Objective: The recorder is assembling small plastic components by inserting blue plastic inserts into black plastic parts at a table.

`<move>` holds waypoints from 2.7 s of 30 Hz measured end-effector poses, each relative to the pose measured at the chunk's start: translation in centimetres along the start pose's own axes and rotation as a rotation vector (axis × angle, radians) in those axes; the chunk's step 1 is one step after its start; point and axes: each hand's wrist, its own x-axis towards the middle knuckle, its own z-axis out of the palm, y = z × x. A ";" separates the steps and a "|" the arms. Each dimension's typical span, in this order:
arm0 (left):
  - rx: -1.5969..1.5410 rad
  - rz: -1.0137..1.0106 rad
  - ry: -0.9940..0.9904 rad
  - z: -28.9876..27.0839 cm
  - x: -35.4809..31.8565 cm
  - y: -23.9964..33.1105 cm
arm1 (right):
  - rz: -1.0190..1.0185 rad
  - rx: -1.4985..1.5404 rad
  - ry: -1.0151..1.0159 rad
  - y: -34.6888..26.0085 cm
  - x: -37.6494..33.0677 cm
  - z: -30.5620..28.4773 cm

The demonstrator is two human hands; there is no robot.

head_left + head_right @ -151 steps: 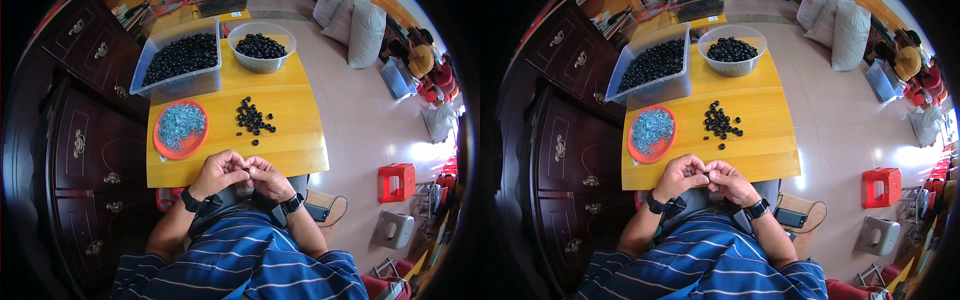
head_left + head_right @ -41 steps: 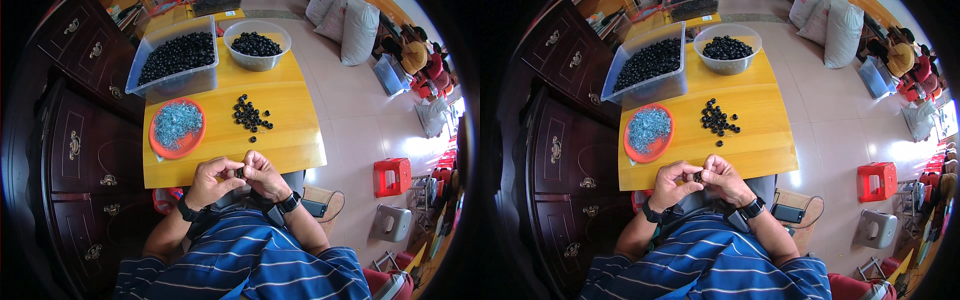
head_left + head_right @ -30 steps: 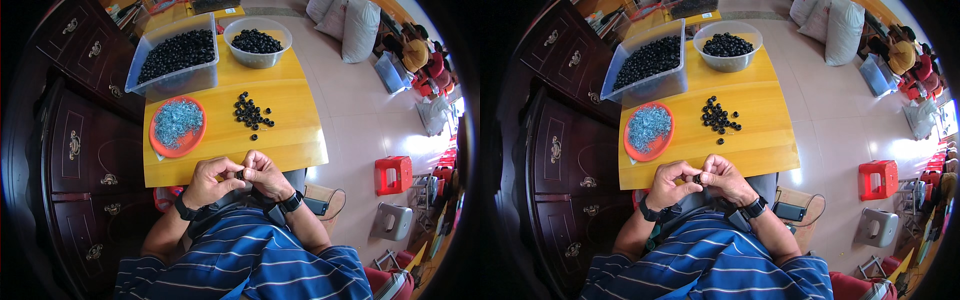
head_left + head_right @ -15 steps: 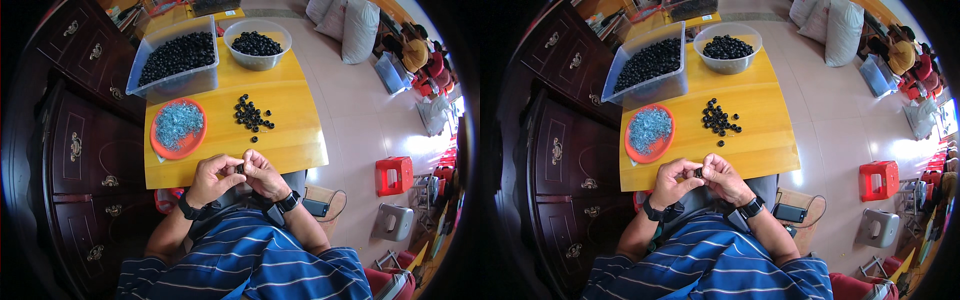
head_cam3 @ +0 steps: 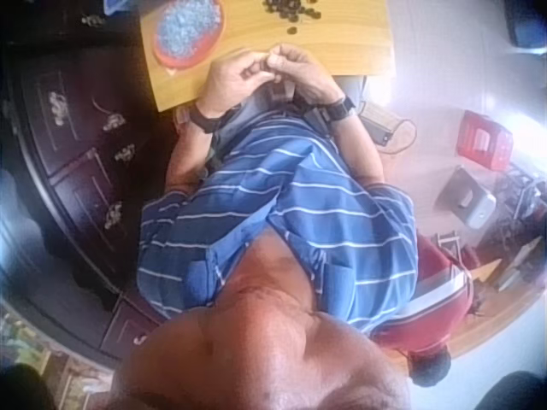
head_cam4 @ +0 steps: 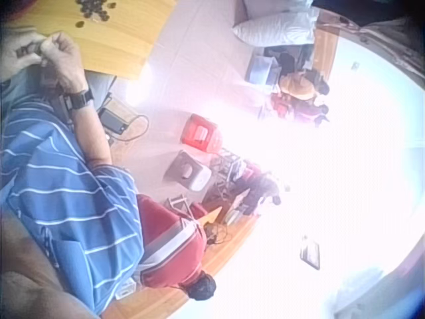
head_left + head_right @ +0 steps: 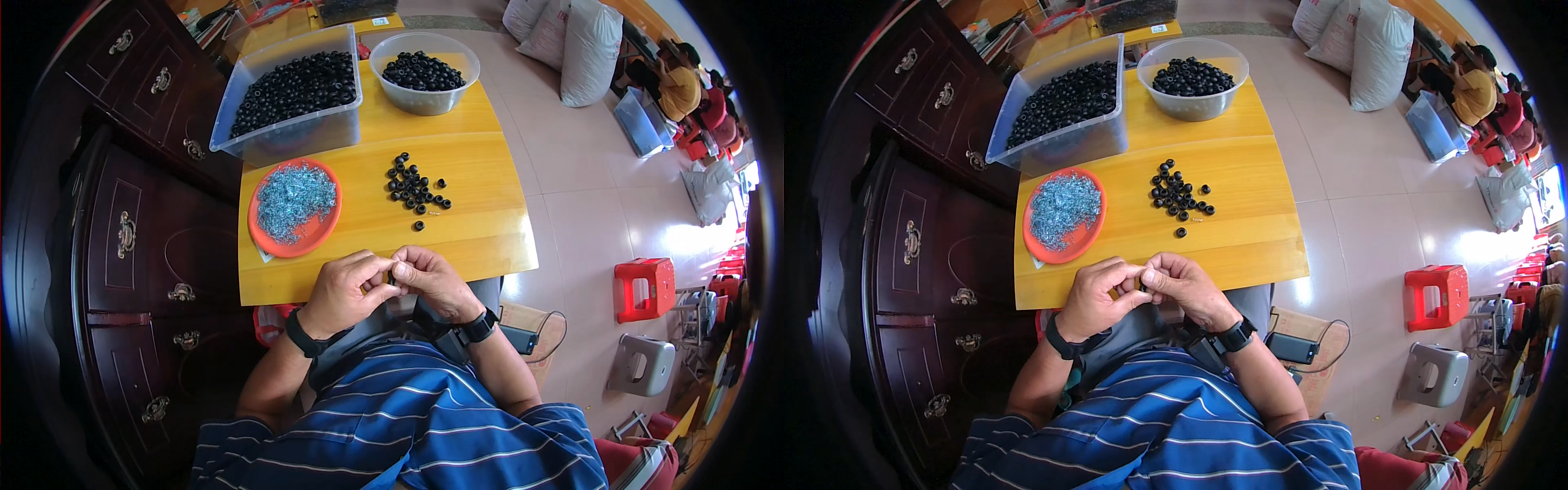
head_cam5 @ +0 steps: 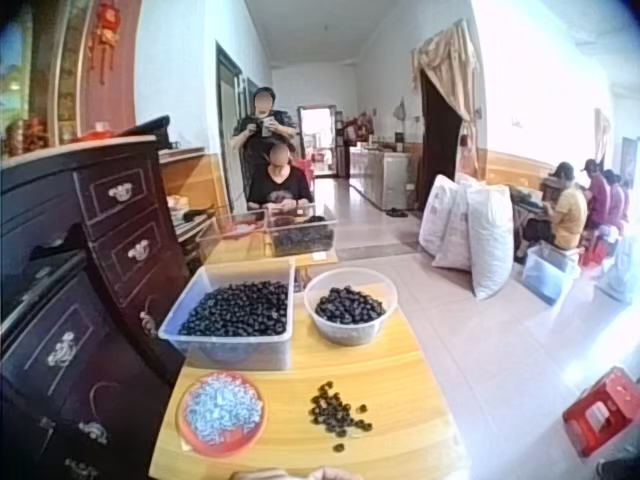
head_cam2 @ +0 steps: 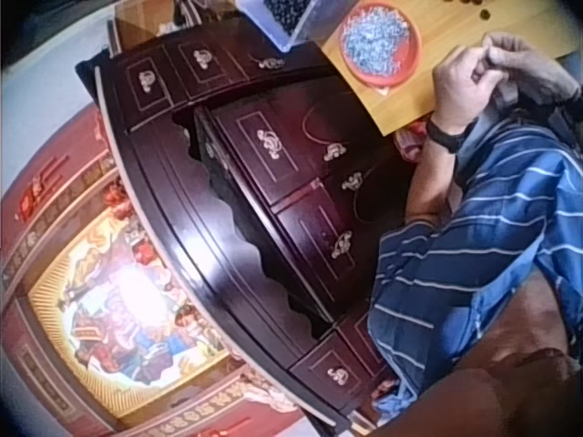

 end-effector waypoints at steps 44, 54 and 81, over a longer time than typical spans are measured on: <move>-0.216 -0.042 0.140 1.1 -1.3 -1.4 | 0.094 0.475 -0.039 1.6 -0.2 -0.1; -0.037 0.002 0.256 1.1 -1.4 -0.7 | 0.076 0.533 -0.055 2.0 -0.2 0.2; 0.051 0.112 0.229 1.6 -1.4 -0.7 | 0.084 0.528 -0.048 3.0 0.1 0.4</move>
